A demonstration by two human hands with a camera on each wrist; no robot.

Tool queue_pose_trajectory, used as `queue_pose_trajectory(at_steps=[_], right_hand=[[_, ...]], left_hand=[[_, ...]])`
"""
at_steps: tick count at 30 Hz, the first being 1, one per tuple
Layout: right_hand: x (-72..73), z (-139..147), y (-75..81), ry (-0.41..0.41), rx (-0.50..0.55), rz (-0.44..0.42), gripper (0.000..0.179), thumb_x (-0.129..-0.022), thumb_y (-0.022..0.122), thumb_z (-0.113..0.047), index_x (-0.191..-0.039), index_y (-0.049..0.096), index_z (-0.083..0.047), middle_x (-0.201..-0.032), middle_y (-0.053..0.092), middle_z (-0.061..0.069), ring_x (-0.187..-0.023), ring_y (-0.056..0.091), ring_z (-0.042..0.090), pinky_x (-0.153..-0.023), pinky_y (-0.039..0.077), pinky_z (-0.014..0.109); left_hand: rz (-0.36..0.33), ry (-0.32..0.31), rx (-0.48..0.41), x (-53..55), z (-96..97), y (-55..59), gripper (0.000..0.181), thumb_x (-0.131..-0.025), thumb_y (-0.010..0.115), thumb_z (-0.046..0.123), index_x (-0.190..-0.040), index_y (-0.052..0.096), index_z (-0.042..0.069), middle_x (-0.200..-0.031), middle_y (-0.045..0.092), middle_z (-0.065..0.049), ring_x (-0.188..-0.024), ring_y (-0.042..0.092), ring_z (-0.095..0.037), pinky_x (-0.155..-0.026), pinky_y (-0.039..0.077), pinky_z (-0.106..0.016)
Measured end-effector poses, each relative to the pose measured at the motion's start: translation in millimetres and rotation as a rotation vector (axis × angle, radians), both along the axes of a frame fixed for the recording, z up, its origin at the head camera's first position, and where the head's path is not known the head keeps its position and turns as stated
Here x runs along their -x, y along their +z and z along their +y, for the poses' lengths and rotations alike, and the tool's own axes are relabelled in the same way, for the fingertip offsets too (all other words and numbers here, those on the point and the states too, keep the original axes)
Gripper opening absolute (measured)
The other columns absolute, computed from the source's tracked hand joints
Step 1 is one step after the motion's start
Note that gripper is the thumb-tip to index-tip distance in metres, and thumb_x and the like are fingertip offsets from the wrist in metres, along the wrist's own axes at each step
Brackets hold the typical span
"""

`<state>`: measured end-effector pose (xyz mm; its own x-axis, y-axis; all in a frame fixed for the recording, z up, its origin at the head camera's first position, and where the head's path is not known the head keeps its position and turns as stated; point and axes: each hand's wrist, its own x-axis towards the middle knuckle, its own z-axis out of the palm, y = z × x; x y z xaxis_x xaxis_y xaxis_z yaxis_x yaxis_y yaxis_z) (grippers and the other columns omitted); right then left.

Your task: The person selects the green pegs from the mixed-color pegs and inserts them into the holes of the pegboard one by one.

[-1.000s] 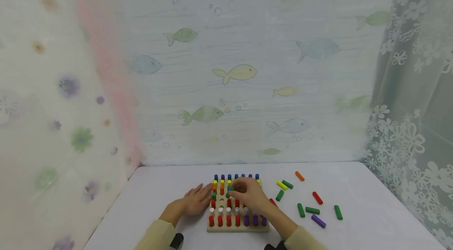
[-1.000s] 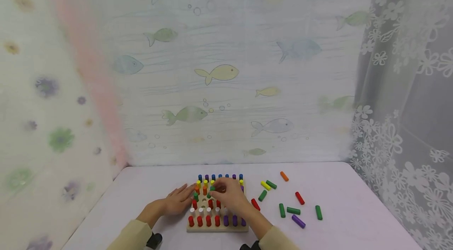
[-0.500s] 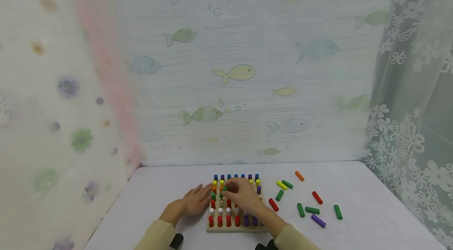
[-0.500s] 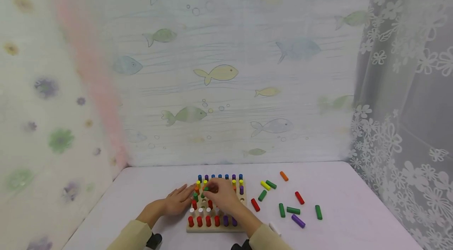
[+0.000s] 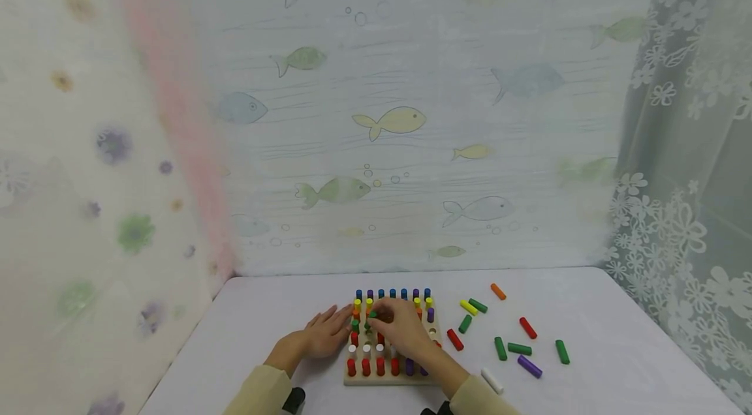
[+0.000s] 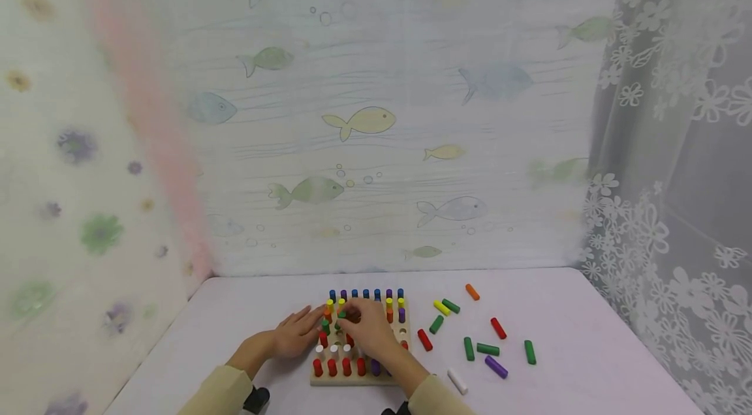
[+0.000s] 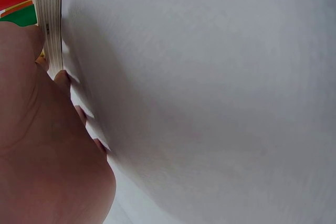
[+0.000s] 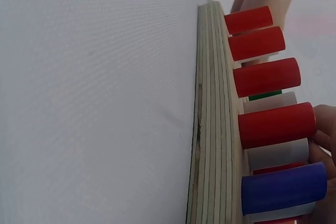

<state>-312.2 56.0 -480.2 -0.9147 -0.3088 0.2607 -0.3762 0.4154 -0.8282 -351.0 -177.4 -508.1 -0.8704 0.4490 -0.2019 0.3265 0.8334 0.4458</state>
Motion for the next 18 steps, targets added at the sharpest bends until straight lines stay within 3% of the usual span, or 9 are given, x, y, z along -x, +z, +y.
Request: queue_pose_trajectory(at_steps=[6,14,18], right_hand=[[-0.4,0.5,-0.6,-0.001,-0.046,0.003,0.022,-0.098,0.071,-0.018,-0.114,0.075,-0.004,-0.102,0.074,-0.002,-0.088,0.064,0.009,-0.079,0.057,0.024],[-0.1,0.2,-1.7,-0.011,-0.087,0.011,0.022,-0.097,0.072,-0.019,-0.115,0.077,-0.007,-0.108,0.075,0.000,-0.093,0.064,0.012,-0.082,0.057,0.029],[1.0,-0.1,-2.4,-0.017,-0.107,0.013,0.022,-0.097,0.072,-0.019,-0.115,0.077,-0.007,-0.108,0.076,0.000,-0.094,0.064,0.012,-0.083,0.057,0.030]], left_hand=[[0.005,-0.011,0.003,0.8,-0.8,-1.7,0.067,-0.108,0.029,0.058,-0.163,0.028,0.019,-0.169,0.027,-0.005,-0.156,0.013,-0.038,-0.123,0.007,-0.065],[-0.002,-0.006,0.012,-6.7,2.8,9.4,0.063,-0.110,0.032,0.050,-0.163,0.028,0.015,-0.168,0.028,-0.008,-0.156,0.015,-0.040,-0.123,0.008,-0.066],[-0.005,0.000,0.009,-6.2,3.0,8.4,0.063,-0.110,0.033,0.050,-0.163,0.028,0.016,-0.168,0.028,-0.006,-0.156,0.014,-0.038,-0.123,0.007,-0.065]])
